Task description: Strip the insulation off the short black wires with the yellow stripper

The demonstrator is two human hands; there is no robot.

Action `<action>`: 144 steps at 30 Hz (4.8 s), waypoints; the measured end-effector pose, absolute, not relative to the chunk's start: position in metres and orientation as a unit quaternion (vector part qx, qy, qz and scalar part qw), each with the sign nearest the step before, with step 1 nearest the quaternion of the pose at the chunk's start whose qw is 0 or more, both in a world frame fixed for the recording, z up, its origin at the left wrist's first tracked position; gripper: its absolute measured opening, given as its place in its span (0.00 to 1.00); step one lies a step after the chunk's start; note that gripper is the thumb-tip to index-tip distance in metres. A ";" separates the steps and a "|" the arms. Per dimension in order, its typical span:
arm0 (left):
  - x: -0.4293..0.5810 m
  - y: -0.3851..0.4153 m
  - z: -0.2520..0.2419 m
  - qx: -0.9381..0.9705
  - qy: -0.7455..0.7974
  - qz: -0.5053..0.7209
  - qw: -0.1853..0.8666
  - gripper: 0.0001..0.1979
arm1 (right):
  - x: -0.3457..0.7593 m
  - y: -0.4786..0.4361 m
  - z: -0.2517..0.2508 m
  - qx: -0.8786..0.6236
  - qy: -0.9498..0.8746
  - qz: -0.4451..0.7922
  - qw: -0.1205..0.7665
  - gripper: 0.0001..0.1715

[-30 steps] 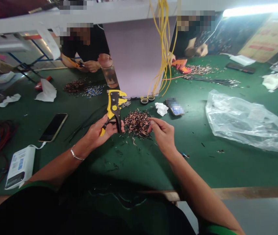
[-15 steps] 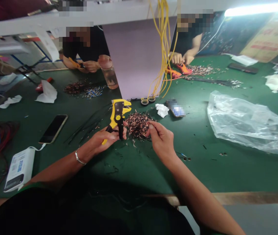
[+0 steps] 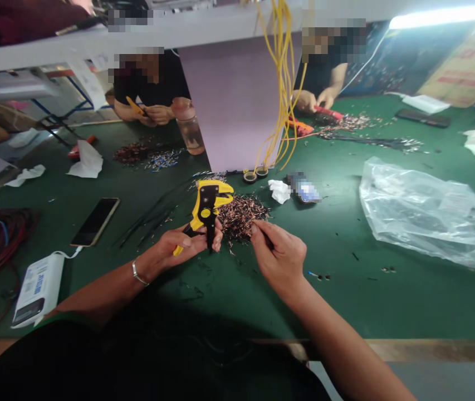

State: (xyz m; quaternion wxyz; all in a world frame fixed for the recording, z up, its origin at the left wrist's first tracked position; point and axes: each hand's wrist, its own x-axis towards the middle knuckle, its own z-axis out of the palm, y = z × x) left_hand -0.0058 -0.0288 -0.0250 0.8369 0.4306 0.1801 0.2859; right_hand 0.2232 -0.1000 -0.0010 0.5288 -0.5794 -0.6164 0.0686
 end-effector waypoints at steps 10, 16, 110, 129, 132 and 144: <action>-0.007 -0.028 -0.032 0.417 0.176 0.270 0.850 0.27 | 0.223 -0.100 0.000 -0.589 -0.617 0.050 0.521 0.13; -0.005 -0.030 -0.029 0.451 0.188 0.241 0.839 0.32 | 0.221 -0.100 0.002 -0.586 -0.623 0.068 0.514 0.13; 0.001 -0.040 -0.026 0.736 0.284 0.246 0.563 0.17 | 0.206 -0.103 -0.012 -0.518 -0.700 0.096 0.482 0.13; -0.001 -0.050 -0.035 0.864 0.356 0.331 0.129 0.27 | 0.206 -0.096 -0.005 -0.543 -0.573 0.422 0.445 0.15; -0.001 -0.051 -0.035 0.863 0.357 0.328 0.142 0.26 | 0.206 -0.095 -0.006 -0.536 -0.567 0.435 0.449 0.14; 0.000 -0.052 -0.036 0.855 0.368 0.337 0.142 0.21 | 0.205 -0.094 -0.004 -0.534 -0.566 0.444 0.445 0.14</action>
